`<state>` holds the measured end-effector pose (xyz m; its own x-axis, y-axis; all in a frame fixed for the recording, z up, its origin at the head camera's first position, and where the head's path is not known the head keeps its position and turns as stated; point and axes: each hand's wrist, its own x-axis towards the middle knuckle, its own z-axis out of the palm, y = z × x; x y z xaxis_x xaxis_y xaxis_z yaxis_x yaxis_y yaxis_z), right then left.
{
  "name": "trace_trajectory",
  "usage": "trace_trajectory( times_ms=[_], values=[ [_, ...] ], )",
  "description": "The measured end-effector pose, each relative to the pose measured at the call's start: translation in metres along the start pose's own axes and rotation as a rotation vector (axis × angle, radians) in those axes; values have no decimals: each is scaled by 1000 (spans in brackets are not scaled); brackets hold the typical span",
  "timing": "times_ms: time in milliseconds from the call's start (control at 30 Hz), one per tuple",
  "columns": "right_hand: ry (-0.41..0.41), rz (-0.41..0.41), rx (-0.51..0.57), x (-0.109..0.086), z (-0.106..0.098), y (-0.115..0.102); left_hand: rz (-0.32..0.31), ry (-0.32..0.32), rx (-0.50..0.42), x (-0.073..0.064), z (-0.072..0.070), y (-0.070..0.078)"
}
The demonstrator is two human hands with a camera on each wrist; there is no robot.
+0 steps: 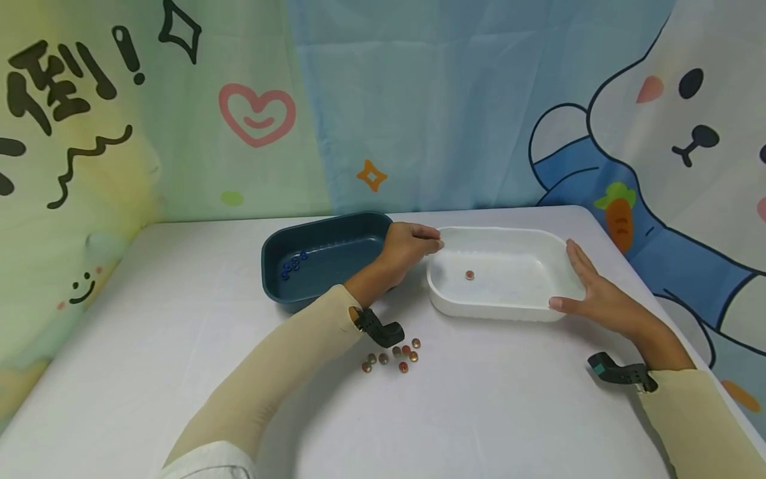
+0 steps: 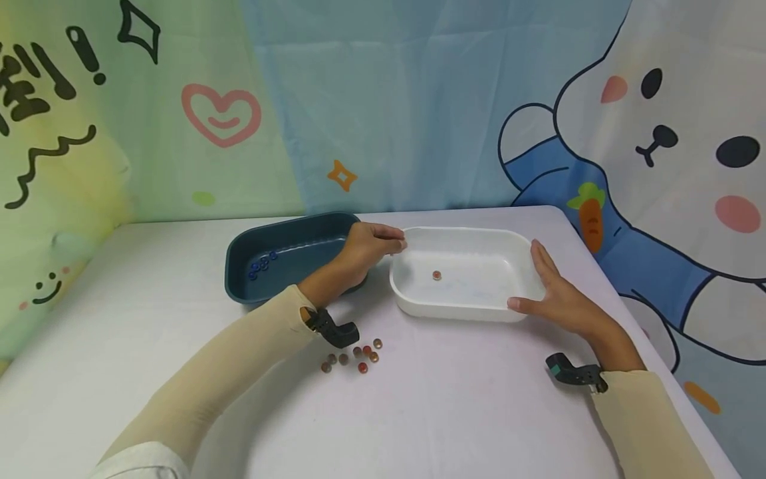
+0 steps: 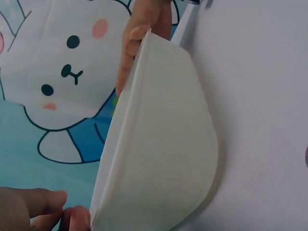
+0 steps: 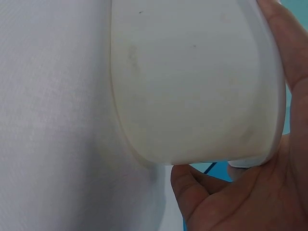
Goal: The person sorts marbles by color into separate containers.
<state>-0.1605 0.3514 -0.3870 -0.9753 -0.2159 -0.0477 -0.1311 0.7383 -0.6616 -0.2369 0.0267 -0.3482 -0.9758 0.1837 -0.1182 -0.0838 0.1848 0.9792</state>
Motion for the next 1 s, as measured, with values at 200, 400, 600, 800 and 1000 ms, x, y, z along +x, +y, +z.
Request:
trace_trajectory(
  times_ms=[200,400,600,800,1000],
  values=[
    [2,13,-15,0,3,1,-4,-27,-21,-2,-3,-2],
    [15,-31,-26,2,3,2,43,-61,36,-11,-7,-3],
    [11,-22,-14,2,1,-1,102,-116,50,-24,-12,-4],
    [12,-5,-13,1,1,0,125,-142,29,-27,-15,-8],
    [10,-18,7,1,2,1,121,-149,9,-34,-17,-7]
  ],
)
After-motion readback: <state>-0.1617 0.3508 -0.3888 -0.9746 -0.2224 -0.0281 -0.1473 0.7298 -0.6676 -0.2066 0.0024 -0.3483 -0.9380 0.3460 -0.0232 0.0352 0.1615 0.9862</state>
